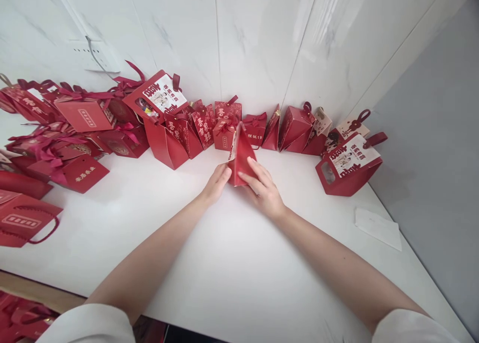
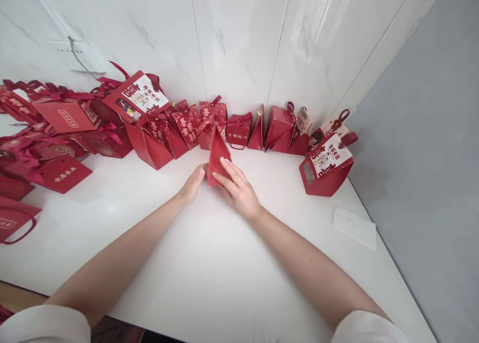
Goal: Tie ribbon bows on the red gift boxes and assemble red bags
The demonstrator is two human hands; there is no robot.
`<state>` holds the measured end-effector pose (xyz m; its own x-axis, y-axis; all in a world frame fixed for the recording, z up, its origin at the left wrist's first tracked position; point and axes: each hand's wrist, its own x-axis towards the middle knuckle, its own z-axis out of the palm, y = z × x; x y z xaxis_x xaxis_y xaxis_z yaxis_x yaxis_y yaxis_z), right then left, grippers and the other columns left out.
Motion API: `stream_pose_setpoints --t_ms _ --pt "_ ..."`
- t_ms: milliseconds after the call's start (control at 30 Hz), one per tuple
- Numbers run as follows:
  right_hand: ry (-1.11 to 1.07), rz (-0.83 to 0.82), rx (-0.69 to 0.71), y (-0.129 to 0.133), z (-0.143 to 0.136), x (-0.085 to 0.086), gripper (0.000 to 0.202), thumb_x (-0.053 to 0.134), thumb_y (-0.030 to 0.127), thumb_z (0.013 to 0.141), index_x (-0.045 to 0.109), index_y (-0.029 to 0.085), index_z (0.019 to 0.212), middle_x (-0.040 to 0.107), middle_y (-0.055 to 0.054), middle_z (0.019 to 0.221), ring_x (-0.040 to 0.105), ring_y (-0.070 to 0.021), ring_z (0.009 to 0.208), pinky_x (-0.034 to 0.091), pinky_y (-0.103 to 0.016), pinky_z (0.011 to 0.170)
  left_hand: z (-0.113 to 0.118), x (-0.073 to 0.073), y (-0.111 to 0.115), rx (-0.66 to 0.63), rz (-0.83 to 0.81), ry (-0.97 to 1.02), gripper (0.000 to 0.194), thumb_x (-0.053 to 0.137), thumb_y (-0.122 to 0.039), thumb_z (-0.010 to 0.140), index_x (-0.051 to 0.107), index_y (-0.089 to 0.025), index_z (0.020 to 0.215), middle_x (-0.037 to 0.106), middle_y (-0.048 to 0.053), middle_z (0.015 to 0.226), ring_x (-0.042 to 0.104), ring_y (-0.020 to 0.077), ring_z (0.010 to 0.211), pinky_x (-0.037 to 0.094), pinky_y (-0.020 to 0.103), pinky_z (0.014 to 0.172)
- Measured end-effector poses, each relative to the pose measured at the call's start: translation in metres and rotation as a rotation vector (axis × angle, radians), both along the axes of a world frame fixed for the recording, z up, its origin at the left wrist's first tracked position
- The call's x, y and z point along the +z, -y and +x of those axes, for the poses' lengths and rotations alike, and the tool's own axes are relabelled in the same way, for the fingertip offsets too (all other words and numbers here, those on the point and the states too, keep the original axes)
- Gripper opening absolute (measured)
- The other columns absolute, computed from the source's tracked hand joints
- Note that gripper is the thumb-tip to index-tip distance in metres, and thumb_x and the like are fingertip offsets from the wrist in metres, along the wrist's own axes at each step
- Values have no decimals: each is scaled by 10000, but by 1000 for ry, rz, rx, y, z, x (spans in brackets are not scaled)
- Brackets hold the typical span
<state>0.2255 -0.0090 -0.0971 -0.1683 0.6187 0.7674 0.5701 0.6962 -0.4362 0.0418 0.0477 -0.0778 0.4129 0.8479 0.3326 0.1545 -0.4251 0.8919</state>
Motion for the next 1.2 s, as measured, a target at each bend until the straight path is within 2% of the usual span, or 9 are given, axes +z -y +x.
stream_pose_setpoints --t_ms 67,167,333,400,533,733,867,1067,1200 --pt "-26 -21 -10 1 -2 0 334 543 250 954 615 348 1266 273 8 1593 338 -263 1443 451 -479 1118 0 3 0 -73 -22 2 604 436 -746 846 572 -181 1012 647 115 1131 588 277 1108 470 424 993" --pt "-83 -3 5 2 -3 3 385 564 255 944 567 370 1311 149 19 1625 323 -282 1449 477 -493 1091 -2 4 -2 -151 -113 36 561 494 -712 837 565 -183 1010 651 97 1106 613 258 1041 491 403 937" --pt "-182 -174 30 3 -2 3 861 650 451 877 128 340 1553 44 -55 1649 179 -313 1498 313 -565 1174 -6 -2 -5 -151 -70 26 487 530 -641 847 571 -183 1008 653 76 997 629 238 952 515 401 891" --pt "-284 -350 42 1 -1 0 856 551 512 923 29 299 1568 92 -75 1645 152 -288 1506 256 -564 1193 -8 -4 -6 -159 18 -18 556 555 -639 828 560 -182 1145 636 107 1089 611 265 1042 505 424 938" --pt "-365 -609 130 -4 0 -3 704 457 520 965 154 297 1560 268 -57 1605 286 -245 1470 282 -514 1194 -15 -6 -8 -156 160 -181 586 543 -611 846 545 -192 1257 485 152 1353 516 299 1219 454 438 1039" --pt "-250 -523 168 -6 1 4 650 508 452 948 279 285 1533 425 -49 1523 379 -245 1421 349 -481 1168 -19 -5 -7 -142 191 -318 617 494 -595 872 476 -204 1349 427 143 1397 538 288 1167 492 422 1000" --pt "-194 -490 221 -6 3 3 810 639 408 866 226 274 1550 385 -74 1544 385 -270 1414 383 -485 1138 -21 -2 -7 -136 214 -331 589 481 -622 863 534 -188 1258 453 140 1348 546 283 1147 474 431 1026" --pt "-263 -596 296 -5 5 -2 1131 778 406 740 17 285 1568 253 -116 1595 335 -280 1433 379 -500 1128 -28 4 -9 -208 315 -362 580 457 -628 872 557 -198 1248 472 134 1372 526 305 1226 447 417 1057" --pt "-359 -575 306 -8 4 -7 1100 755 530 743 67 281 1565 252 -130 1589 380 -279 1401 353 -503 1139 -35 0 -14 -115 270 -329 581 267 -588 956 616 -171 1158 639 120 1185 636 279 1046 524 381 895"
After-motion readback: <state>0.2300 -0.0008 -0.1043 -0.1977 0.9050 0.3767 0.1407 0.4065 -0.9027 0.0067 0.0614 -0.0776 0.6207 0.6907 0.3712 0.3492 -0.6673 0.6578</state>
